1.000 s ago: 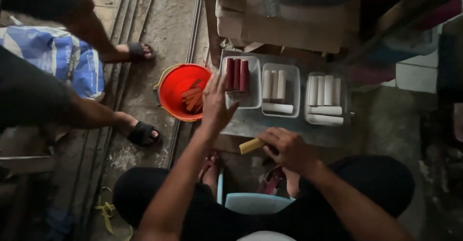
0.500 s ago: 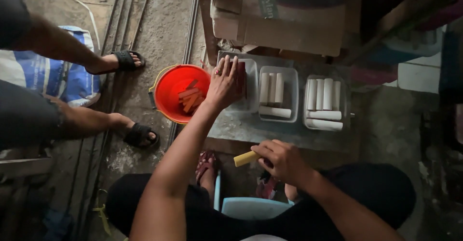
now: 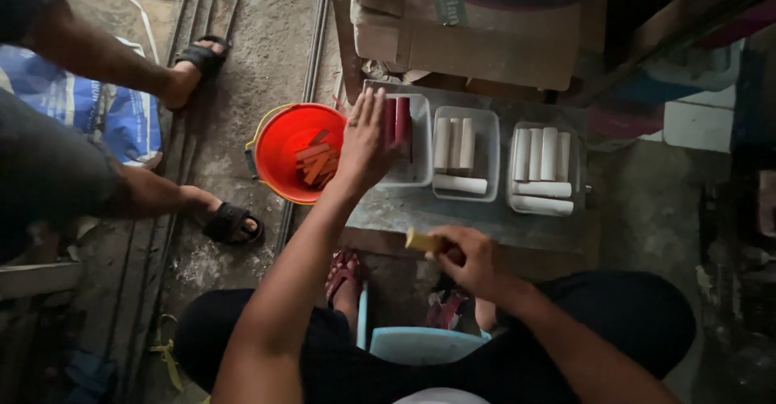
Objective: Cleaning small cylindrical rollers with a cloth and sorting them into different trays and racks.
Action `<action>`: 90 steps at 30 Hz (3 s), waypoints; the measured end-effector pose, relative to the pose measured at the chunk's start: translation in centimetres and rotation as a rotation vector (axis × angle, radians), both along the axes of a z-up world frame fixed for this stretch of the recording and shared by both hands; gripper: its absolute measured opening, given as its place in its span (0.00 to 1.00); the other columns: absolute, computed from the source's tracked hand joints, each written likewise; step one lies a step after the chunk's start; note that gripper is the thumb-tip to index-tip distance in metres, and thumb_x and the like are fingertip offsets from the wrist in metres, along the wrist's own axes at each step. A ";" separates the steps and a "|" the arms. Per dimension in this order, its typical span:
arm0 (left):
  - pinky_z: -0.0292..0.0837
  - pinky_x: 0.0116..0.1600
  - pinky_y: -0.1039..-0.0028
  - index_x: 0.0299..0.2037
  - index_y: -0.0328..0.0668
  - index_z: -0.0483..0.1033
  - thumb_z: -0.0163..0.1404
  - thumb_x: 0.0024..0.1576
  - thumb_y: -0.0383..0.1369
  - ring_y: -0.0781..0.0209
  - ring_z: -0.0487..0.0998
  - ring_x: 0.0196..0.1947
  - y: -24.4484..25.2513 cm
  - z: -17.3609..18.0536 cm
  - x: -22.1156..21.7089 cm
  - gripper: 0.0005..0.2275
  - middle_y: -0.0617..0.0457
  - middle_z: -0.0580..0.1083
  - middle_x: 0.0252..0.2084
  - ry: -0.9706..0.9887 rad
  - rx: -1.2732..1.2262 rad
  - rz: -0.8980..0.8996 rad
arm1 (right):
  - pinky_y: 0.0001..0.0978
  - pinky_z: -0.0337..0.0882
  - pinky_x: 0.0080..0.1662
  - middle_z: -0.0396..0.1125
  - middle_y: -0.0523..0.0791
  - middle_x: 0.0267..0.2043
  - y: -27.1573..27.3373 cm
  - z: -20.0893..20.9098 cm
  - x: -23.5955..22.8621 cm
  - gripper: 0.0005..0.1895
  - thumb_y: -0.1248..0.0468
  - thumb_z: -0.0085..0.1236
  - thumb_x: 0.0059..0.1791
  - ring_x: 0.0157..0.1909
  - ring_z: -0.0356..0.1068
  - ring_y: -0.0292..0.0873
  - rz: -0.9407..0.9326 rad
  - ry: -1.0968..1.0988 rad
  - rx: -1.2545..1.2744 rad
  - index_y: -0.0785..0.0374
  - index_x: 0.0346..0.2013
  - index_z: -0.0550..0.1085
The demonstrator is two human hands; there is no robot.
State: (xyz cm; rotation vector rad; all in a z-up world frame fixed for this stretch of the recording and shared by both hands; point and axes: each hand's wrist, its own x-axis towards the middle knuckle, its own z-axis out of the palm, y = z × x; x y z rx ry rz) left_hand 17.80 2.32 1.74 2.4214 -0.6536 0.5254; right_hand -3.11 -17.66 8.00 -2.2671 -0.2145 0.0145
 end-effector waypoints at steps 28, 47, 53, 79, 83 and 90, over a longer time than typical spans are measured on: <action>0.73 0.58 0.44 0.69 0.49 0.65 0.55 0.56 0.41 0.32 0.75 0.58 6.4 7.8 -18.4 0.29 0.37 0.76 0.57 1.210 -0.319 -0.346 | 0.30 0.73 0.21 0.68 0.53 0.20 0.4 2.7 11.3 0.19 0.68 0.61 0.51 0.20 0.68 0.44 -0.182 0.442 0.136 0.73 0.56 0.74; 0.80 0.47 0.48 0.67 0.45 0.64 0.55 0.56 0.36 0.34 0.80 0.48 4.2 3.8 -17.9 0.27 0.37 0.76 0.48 1.048 0.000 -0.414 | 0.35 0.74 0.16 0.71 0.64 0.22 3.7 -6.2 17.3 0.17 0.71 0.54 0.51 0.15 0.73 0.51 -0.122 0.622 0.088 0.81 0.53 0.71; 0.80 0.46 0.47 0.67 0.41 0.64 0.55 0.57 0.36 0.32 0.80 0.47 4.5 3.7 -18.0 0.27 0.34 0.76 0.47 1.027 0.010 -0.421 | 0.38 0.74 0.17 0.70 0.71 0.30 2.4 -5.5 17.2 0.25 0.76 0.45 0.49 0.17 0.73 0.54 -0.085 0.709 0.080 0.85 0.61 0.63; 0.79 0.44 0.48 0.67 0.42 0.65 0.55 0.56 0.36 0.33 0.81 0.44 3.8 1.5 -18.4 0.27 0.35 0.76 0.44 0.951 0.069 -0.398 | 0.49 0.78 0.47 0.76 0.52 0.34 -1.7 -12.9 18.6 0.04 0.62 0.65 0.47 0.41 0.77 0.57 0.197 0.021 -0.711 0.58 0.35 0.83; 0.79 0.46 0.48 0.66 0.39 0.64 0.55 0.57 0.38 0.32 0.80 0.46 3.7 0.9 -18.3 0.27 0.32 0.76 0.47 1.014 0.067 -0.388 | 0.46 0.75 0.51 0.76 0.50 0.38 -1.0 -5.5 15.3 0.07 0.62 0.62 0.51 0.44 0.76 0.56 0.156 0.029 -0.521 0.56 0.42 0.82; 0.78 0.48 0.44 0.61 0.28 0.65 0.49 0.60 0.40 0.25 0.78 0.49 3.9 3.9 -17.8 0.24 0.25 0.75 0.48 1.230 -0.197 -0.317 | 0.52 0.74 0.54 0.78 0.59 0.44 2.9 5.4 4.1 0.15 0.60 0.61 0.51 0.51 0.76 0.63 0.169 0.391 -0.193 0.64 0.48 0.82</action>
